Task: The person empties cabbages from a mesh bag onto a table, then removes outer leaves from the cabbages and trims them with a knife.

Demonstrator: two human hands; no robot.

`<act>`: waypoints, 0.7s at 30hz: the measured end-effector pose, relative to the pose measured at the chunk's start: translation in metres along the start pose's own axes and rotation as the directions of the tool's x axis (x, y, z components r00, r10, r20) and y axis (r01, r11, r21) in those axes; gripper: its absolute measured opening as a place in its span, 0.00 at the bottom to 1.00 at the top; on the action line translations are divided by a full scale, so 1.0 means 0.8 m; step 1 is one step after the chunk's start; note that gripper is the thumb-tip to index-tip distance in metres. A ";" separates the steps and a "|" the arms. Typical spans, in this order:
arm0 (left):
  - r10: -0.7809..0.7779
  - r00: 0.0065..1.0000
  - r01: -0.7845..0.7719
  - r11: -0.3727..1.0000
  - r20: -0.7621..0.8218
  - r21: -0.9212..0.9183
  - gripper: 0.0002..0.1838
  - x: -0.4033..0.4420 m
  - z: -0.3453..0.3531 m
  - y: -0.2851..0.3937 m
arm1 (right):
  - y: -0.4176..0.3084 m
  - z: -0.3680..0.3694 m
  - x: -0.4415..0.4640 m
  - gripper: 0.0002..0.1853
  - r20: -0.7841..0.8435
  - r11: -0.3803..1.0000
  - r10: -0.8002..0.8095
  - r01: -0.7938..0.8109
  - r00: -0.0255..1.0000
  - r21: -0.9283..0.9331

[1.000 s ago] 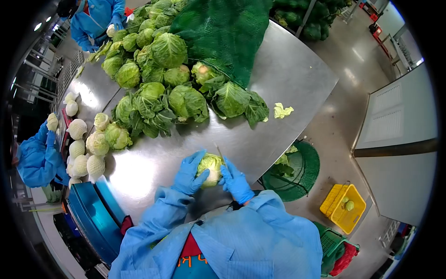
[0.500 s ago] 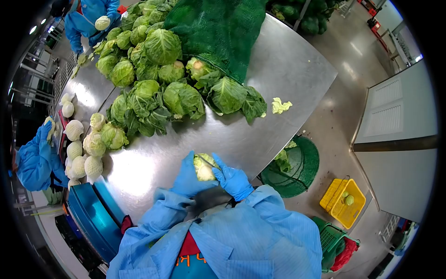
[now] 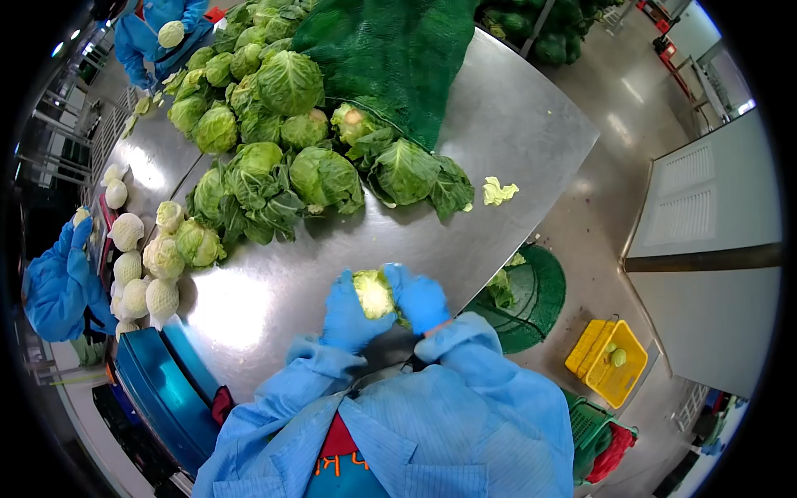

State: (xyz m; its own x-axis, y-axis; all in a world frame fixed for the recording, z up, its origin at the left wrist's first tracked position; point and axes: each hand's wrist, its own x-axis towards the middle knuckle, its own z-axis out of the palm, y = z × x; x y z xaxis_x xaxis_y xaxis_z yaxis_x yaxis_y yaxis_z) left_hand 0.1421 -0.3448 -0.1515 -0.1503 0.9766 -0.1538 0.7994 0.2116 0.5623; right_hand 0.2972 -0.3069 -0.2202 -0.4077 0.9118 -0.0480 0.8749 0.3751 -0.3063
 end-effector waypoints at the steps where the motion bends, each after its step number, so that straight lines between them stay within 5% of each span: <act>1: 0.082 0.996 -0.080 0.996 -0.038 0.039 0.58 -0.010 0.001 -0.002 | 0.013 0.009 0.003 0.21 -0.001 0.992 0.049 -0.049 0.999 0.114; 3: 0.177 0.980 -0.178 0.984 -0.085 -0.001 0.58 -0.015 0.000 -0.010 | 0.033 0.015 0.019 0.21 0.003 0.931 0.135 -0.128 0.991 0.341; 6: 0.169 0.981 -0.191 0.932 -0.099 -0.308 0.57 -0.031 0.013 -0.046 | 0.020 0.006 0.013 0.18 0.044 0.547 0.177 -0.136 0.983 0.826; 8: 0.166 0.978 -0.207 0.805 -0.123 -0.556 0.57 -0.033 0.020 -0.083 | 0.001 -0.024 0.013 0.19 0.270 0.406 0.306 -0.382 0.913 0.830; 9: 0.149 0.980 -0.197 0.615 -0.133 -0.763 0.56 -0.035 0.012 -0.079 | -0.005 -0.031 0.014 0.19 0.381 0.322 0.354 -0.493 0.854 0.808; 14: -0.230 0.964 -0.007 0.484 -0.135 -0.875 0.60 -0.037 0.016 -0.130 | 0.078 -0.025 -0.022 0.25 0.335 0.001 0.683 -0.460 0.649 0.888; 16: -0.356 0.901 -0.067 0.448 -0.247 -0.891 0.62 -0.023 0.007 -0.109 | 0.115 -0.037 -0.053 0.26 -0.125 0.584 0.690 -0.446 0.713 0.678; 18: -0.262 0.949 0.018 0.601 -0.177 -0.799 0.50 -0.019 -0.015 -0.113 | 0.092 -0.106 -0.060 0.26 -0.133 0.635 0.766 -0.707 0.629 0.313; 20: -0.239 0.968 0.157 0.816 -0.077 -0.556 0.42 -0.010 -0.030 -0.120 | 0.083 -0.103 -0.066 0.25 -0.156 0.693 0.688 -0.577 0.709 0.433; 21: -0.187 0.976 0.162 0.966 -0.115 -0.200 0.31 -0.003 -0.057 -0.093 | 0.076 -0.101 -0.070 0.24 -0.174 0.709 0.649 -0.506 0.741 0.491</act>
State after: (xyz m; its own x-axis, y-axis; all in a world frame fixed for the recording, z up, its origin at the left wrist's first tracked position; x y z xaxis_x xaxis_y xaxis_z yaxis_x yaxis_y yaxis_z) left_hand 0.0568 -0.3612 -0.1557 -0.3628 0.9177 -0.1620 0.6323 0.3701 0.6806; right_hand 0.3942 -0.3213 -0.1595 0.3115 0.9477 -0.0691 0.6987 -0.2777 -0.6594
